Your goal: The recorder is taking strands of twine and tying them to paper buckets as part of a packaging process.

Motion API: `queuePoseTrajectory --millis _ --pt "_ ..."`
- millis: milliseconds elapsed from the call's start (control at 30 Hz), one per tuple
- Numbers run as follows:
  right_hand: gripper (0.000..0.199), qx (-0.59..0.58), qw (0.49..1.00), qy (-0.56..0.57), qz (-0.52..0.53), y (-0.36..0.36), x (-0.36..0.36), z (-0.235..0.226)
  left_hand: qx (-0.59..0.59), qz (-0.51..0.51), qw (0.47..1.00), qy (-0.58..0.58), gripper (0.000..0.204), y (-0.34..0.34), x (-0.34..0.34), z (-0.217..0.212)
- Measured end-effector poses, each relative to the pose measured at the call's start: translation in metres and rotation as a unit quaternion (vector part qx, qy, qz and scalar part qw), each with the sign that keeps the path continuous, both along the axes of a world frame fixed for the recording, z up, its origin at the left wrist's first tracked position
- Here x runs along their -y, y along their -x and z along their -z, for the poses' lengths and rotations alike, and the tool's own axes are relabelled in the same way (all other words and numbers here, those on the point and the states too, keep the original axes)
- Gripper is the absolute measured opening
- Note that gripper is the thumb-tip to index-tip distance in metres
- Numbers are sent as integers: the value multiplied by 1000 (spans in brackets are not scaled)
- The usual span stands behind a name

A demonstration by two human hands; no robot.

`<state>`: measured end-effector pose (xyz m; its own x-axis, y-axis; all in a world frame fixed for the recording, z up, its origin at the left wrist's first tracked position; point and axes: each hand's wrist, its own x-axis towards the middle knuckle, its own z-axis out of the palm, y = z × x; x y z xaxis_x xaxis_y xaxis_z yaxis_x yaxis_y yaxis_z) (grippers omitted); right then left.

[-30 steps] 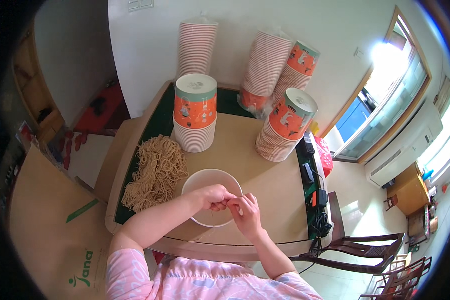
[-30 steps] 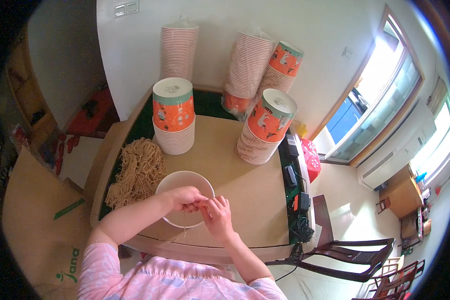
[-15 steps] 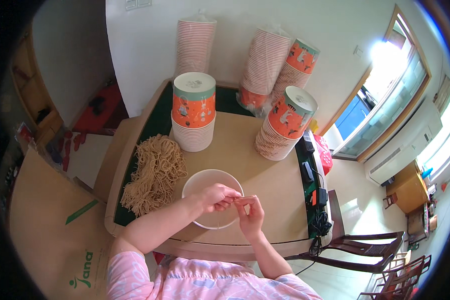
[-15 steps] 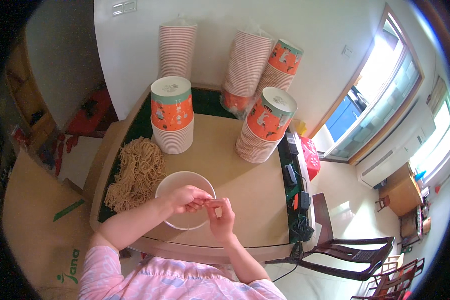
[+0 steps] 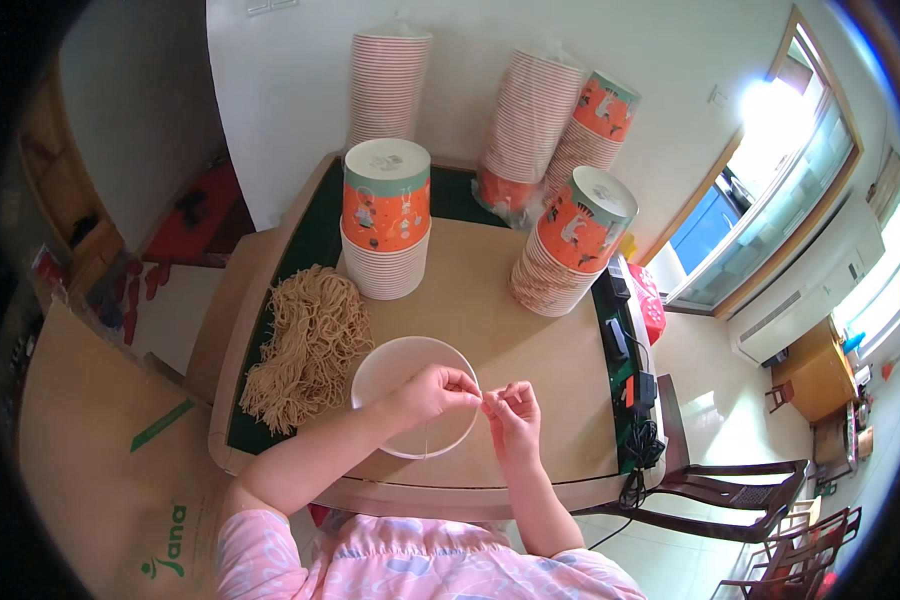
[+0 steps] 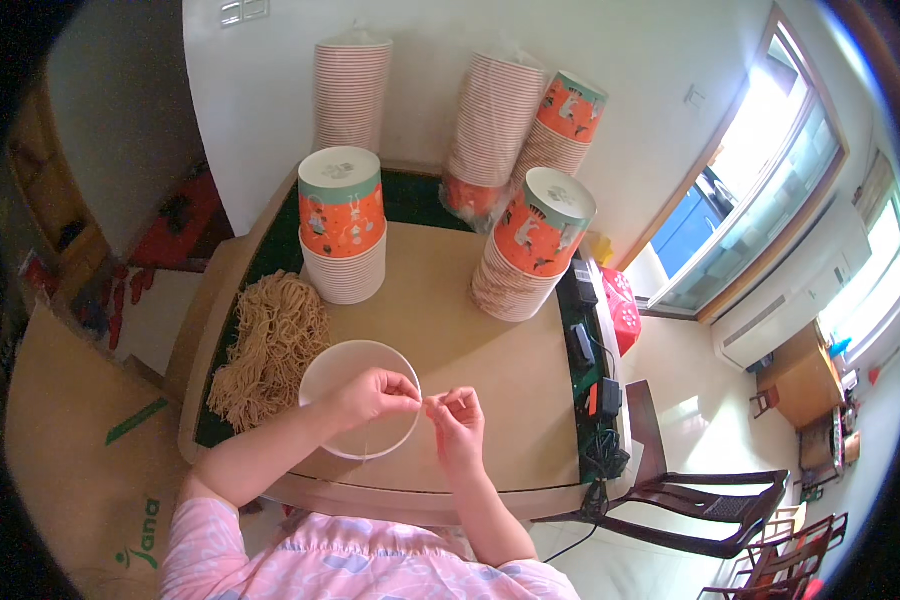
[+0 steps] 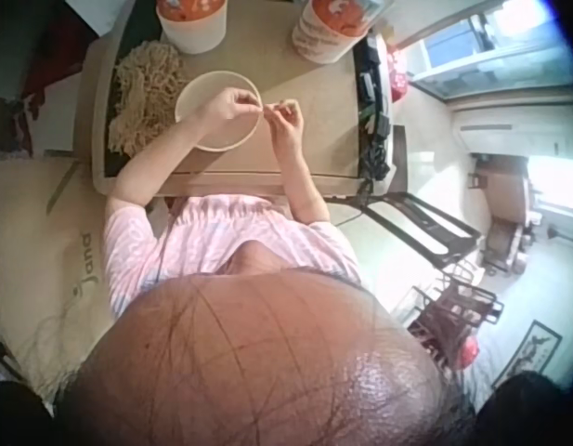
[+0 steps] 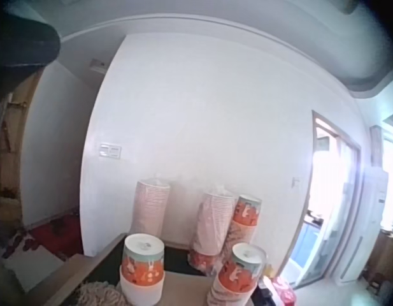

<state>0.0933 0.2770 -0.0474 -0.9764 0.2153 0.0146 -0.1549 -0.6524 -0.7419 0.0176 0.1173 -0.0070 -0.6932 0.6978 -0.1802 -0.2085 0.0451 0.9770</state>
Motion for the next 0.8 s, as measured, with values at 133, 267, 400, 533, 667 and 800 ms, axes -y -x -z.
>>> queuePoseTrajectory --millis 133,267,400,533,667,800 --pt "21 -6 1000 -1 6 -1 -1 4 -422 -43 889 174 10 -20 0 -14" --pt "21 -10 996 -70 50 -3 6 -2 -492 -48 849 185 9 -29 -1 -16" --pt "21 -9 994 -97 49 -3 9 -8 -528 -71 830 166 6 -31 2 -11" --pt "21 16 996 -83 24 -3 7 -9 -613 -62 766 186 7 -33 2 -10" --pt "21 35 998 -42 2 -5 4 -7 -642 -58 743 176 7 -34 0 -8" --pt "23 36 998 -51 -17 -5 -1 0 -590 -70 787 169 6 -34 0 -8"
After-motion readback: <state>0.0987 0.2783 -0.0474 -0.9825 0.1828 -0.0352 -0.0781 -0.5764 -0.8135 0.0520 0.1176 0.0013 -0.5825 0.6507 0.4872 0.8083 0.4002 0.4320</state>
